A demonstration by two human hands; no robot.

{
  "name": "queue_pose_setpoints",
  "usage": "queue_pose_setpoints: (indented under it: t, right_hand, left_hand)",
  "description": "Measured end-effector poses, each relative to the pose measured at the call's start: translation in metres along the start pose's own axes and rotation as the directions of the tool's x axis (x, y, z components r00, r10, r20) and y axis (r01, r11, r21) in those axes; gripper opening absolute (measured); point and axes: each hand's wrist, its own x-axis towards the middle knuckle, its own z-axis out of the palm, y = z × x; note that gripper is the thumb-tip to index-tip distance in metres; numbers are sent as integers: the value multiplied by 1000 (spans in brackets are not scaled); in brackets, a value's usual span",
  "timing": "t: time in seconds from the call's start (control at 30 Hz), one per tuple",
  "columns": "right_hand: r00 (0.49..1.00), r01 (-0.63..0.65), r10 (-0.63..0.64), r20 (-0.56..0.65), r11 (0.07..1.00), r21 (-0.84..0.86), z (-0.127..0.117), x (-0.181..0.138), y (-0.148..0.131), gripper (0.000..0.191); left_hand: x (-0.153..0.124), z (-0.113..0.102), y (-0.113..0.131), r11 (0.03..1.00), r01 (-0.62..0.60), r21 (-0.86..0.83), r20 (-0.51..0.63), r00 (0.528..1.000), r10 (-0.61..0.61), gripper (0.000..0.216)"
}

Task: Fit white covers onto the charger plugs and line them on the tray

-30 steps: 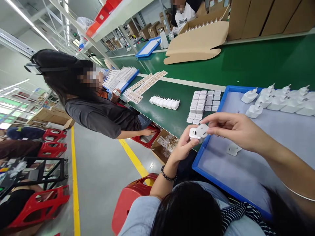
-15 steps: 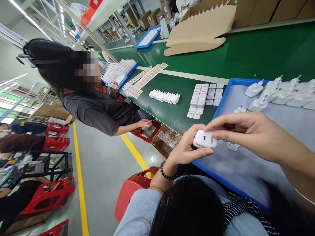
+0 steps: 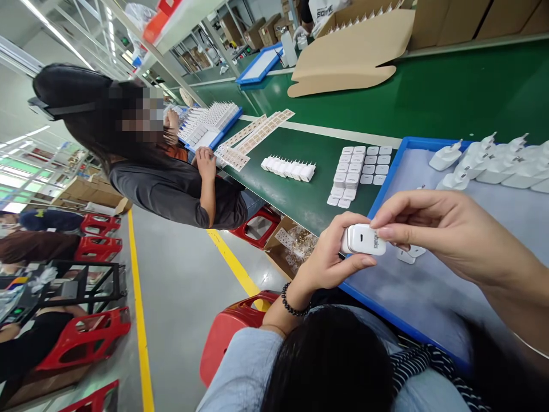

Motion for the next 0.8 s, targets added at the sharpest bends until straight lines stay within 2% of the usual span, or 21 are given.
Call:
queue_pose_setpoints:
  t: [0.2,0.4,0.63,0.8]
  right_hand:
    - [1000,-16,16,13,999,30,1,2,3,7]
    - [999,-51,50,18,999,12,1,3,-1,13]
    - [999,-36,36,40,999,14,2,3,-2,16]
    - [999,-32,31,43,999,30,1,3,0,14]
  left_hand:
    - [-3,1,-4,1000,-27,-10,2,1000,27,58]
    - [-4,4,-3,989,-44,-144,-17,999,42,55]
    - [-6,7,-4,995,17,-100,-20,1000,-19,60]
    - [-7,7,-4,988,54,-143,-7,998,-55,62]
